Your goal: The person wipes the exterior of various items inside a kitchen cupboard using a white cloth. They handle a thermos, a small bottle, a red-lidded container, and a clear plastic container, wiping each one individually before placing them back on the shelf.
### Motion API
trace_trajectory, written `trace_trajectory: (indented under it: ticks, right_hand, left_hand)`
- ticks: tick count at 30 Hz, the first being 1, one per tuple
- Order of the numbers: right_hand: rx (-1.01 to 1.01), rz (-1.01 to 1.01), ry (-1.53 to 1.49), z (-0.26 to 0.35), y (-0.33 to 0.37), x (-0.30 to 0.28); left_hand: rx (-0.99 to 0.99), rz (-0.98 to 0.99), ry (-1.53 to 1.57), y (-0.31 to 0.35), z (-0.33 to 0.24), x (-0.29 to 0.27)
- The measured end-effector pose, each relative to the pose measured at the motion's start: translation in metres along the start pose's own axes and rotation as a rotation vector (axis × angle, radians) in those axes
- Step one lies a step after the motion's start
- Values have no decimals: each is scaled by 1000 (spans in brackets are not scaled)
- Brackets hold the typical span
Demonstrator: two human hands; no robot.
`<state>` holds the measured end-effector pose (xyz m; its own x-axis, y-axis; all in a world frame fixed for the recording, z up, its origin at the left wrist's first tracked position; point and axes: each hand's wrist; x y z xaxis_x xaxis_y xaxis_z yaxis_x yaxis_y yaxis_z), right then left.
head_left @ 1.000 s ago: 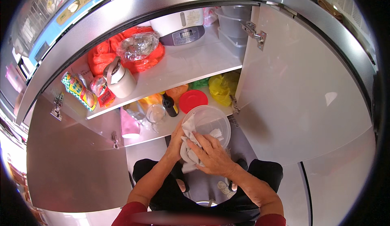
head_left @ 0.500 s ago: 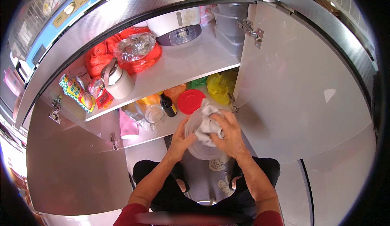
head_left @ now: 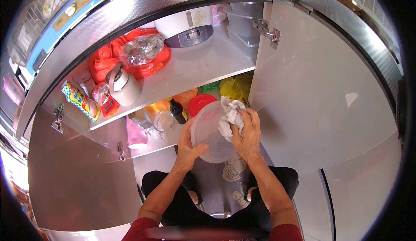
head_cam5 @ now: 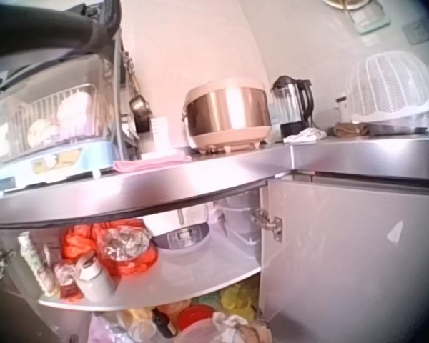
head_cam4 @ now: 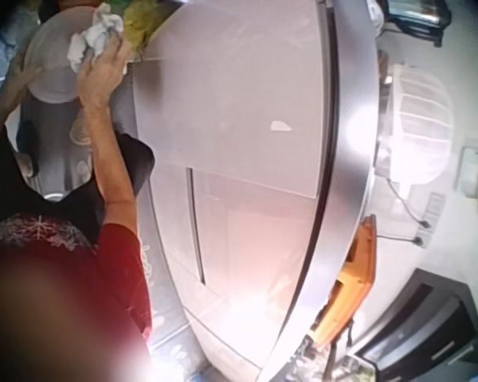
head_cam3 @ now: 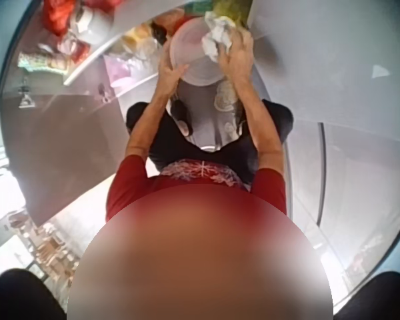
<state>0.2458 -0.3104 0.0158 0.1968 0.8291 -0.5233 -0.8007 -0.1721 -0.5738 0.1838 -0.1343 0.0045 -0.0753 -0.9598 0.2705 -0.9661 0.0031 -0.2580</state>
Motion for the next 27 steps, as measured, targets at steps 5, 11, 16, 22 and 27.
trace_trajectory:
  ticks: [5,11,16,22,27]
  right_hand:
    - [84,154,107,-5,29,9]
    - [-232,481,37,37,55,-3]
    - [-168,187,-155,16,18,-17]
    - [-169,90,70,22,-7,-12]
    - [-355,266,-11,39,-2,-3]
  left_hand:
    - [47,-140,18,-3,0,-1]
    - [-15,-216,130,-4,3,-8]
    - [-75,-60,95,3,21,-5]
    - [-103,24,-191,6,12,11]
    - [-161,-71,-151,7,41,-7]
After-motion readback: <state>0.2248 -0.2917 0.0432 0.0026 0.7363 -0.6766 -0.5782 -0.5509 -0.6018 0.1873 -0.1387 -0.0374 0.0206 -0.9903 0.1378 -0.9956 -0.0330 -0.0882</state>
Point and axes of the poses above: each hand's wrist, its own y-axis away from the middle knuckle, its own x-axis out of the palm, z = x × y, and after that the axes turned 7 degrees about z, right-handed
